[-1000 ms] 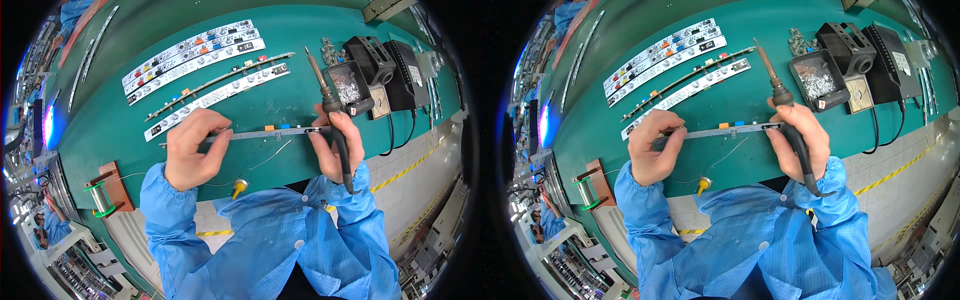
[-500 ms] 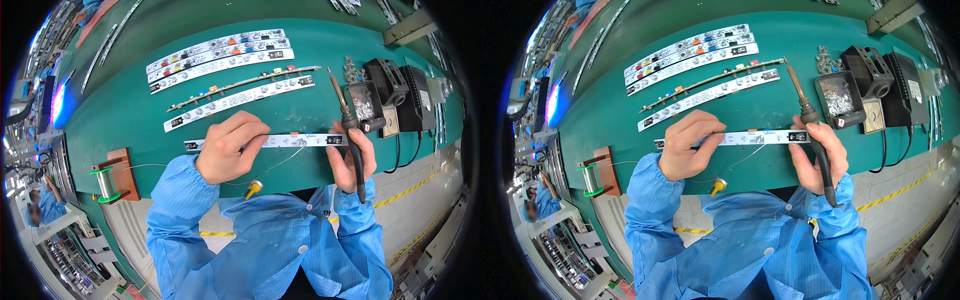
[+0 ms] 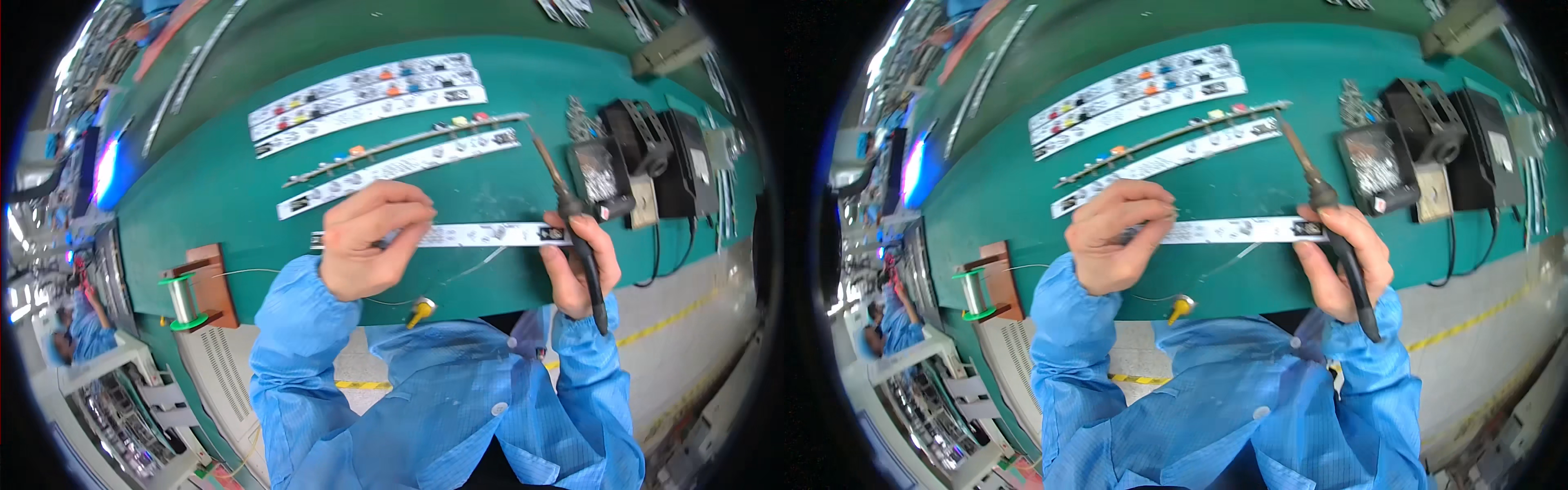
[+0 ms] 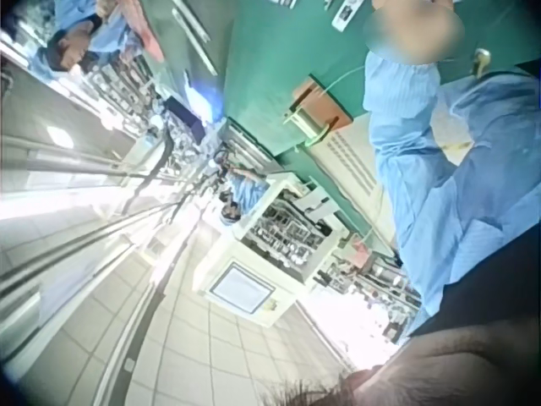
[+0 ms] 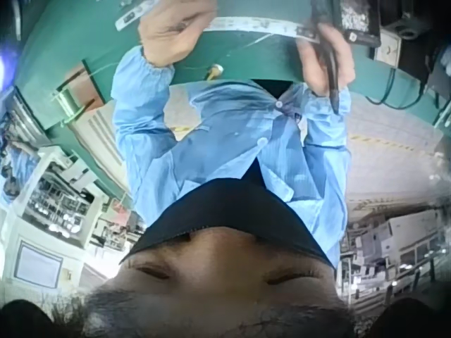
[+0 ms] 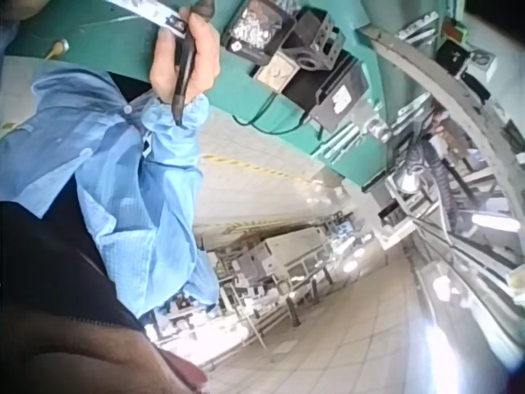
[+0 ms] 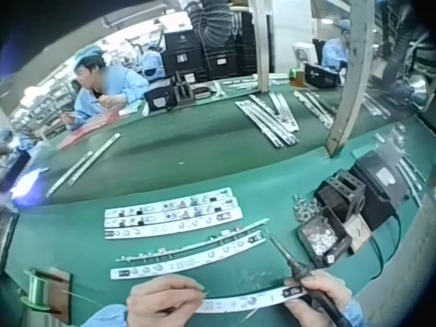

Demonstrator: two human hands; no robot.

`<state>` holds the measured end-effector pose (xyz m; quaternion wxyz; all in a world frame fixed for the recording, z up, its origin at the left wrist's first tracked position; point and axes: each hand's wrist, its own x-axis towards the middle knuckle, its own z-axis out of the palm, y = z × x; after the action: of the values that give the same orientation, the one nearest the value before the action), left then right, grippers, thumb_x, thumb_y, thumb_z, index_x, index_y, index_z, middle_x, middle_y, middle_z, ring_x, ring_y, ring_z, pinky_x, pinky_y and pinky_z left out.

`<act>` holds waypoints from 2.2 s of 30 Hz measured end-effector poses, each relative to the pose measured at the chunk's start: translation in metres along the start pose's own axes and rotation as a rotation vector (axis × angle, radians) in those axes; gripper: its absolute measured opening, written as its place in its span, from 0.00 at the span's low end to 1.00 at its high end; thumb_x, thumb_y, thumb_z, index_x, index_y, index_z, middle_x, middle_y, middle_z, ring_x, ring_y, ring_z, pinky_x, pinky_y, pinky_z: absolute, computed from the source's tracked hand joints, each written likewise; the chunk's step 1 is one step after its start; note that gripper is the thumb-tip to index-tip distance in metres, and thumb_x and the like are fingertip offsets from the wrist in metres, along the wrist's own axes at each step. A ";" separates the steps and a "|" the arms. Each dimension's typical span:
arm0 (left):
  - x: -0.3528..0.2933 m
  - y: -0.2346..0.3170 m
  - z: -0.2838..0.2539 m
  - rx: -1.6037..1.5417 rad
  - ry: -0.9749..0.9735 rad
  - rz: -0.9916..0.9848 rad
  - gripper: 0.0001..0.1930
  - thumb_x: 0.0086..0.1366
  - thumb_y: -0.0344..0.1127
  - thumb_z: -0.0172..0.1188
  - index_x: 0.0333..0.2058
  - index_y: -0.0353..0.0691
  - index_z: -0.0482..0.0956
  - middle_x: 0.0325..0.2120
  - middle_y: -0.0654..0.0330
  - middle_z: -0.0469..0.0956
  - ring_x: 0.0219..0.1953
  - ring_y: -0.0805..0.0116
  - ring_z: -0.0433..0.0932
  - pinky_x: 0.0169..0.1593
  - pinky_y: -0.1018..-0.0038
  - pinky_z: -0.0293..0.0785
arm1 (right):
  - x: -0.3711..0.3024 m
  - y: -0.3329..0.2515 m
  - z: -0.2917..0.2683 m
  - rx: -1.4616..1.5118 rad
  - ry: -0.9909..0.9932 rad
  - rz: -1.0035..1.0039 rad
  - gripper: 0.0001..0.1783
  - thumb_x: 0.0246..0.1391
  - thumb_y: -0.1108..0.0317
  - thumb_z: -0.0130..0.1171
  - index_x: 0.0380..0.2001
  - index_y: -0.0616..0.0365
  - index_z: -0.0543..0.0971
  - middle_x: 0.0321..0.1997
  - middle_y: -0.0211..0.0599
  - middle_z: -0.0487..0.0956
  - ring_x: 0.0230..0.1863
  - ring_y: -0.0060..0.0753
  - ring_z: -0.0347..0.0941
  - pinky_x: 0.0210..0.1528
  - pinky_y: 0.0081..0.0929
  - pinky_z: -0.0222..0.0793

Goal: Soldering electrical components and wires onto flexible LED circuit strips at an assembly station.

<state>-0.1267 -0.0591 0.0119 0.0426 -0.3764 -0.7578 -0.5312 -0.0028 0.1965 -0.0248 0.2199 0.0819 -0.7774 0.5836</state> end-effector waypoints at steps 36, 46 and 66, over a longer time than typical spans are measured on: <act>0.010 0.005 0.025 0.044 -0.248 0.095 0.13 0.47 0.14 0.62 0.33 0.34 0.80 0.31 0.54 0.79 0.32 0.63 0.78 0.33 0.73 0.75 | 0.001 -0.005 -0.003 -0.028 0.013 0.039 0.29 0.45 0.85 0.62 0.53 0.63 0.69 0.51 0.55 0.73 0.50 0.47 0.76 0.53 0.38 0.71; 0.009 0.006 0.029 0.081 -0.226 0.111 0.12 0.47 0.14 0.62 0.32 0.34 0.80 0.31 0.55 0.79 0.31 0.63 0.78 0.32 0.73 0.74 | 0.001 -0.006 -0.002 -0.032 0.016 0.034 0.28 0.46 0.83 0.63 0.52 0.62 0.70 0.51 0.56 0.73 0.50 0.47 0.76 0.53 0.39 0.70; 0.009 0.006 0.031 0.072 -0.188 0.130 0.13 0.44 0.15 0.65 0.30 0.34 0.81 0.29 0.55 0.80 0.29 0.64 0.77 0.30 0.74 0.73 | 0.004 -0.006 0.001 -0.033 0.081 0.004 0.28 0.42 0.85 0.64 0.50 0.63 0.71 0.47 0.54 0.76 0.47 0.46 0.77 0.50 0.36 0.72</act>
<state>-0.1185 -0.0275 0.0075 0.0192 -0.4713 -0.7510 -0.4621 -0.0044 0.1940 -0.0182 0.2514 0.0531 -0.7774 0.5741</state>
